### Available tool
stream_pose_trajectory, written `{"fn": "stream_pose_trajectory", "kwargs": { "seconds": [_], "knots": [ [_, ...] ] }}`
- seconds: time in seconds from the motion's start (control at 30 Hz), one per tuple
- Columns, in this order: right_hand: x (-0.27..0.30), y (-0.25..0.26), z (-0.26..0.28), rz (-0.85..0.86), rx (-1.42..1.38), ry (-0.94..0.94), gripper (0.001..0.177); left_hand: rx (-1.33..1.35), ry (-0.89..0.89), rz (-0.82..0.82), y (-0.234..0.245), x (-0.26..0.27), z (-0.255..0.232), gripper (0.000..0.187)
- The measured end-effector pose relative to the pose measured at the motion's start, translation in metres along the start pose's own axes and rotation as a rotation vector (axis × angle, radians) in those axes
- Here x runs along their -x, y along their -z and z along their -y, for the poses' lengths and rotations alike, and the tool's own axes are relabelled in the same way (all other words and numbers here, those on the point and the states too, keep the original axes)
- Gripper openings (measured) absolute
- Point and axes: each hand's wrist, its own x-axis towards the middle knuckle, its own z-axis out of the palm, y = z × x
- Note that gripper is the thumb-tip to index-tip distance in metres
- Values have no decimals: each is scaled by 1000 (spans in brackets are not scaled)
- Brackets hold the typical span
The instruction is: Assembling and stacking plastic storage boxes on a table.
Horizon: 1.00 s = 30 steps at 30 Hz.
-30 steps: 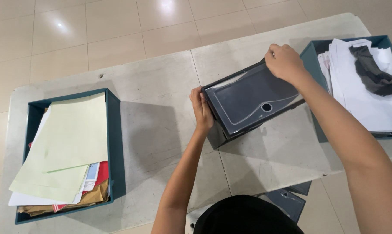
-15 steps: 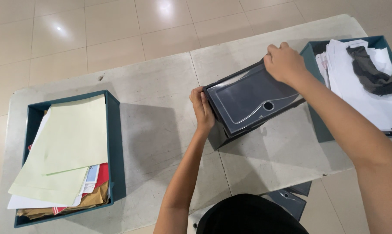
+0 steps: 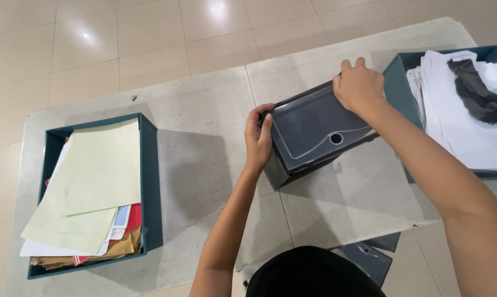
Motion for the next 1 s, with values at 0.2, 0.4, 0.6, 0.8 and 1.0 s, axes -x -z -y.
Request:
{"fn": "stream_pose_trajectory", "kwargs": {
  "seconds": [0.2,0.4,0.6,0.8,1.0],
  "knots": [
    [3,4,-12,-35,-49,28,34,-91,1,-1,7,-7,-13,28],
    [-17,11,-77,289,-905,-77,33,-113,64,65,14,-10,-12,29],
    [-13,6,-87,340,-1102,-29,43,-167,-86,106,12,-8,-3,28],
    [-19,11,-75,396,-1131,-42,50,-118,46,113,14,-2,-15,31],
    [-34,-25,-94,582,-1600,152,48,-54,-7,130,17,-2,-7,30]
  ]
}}
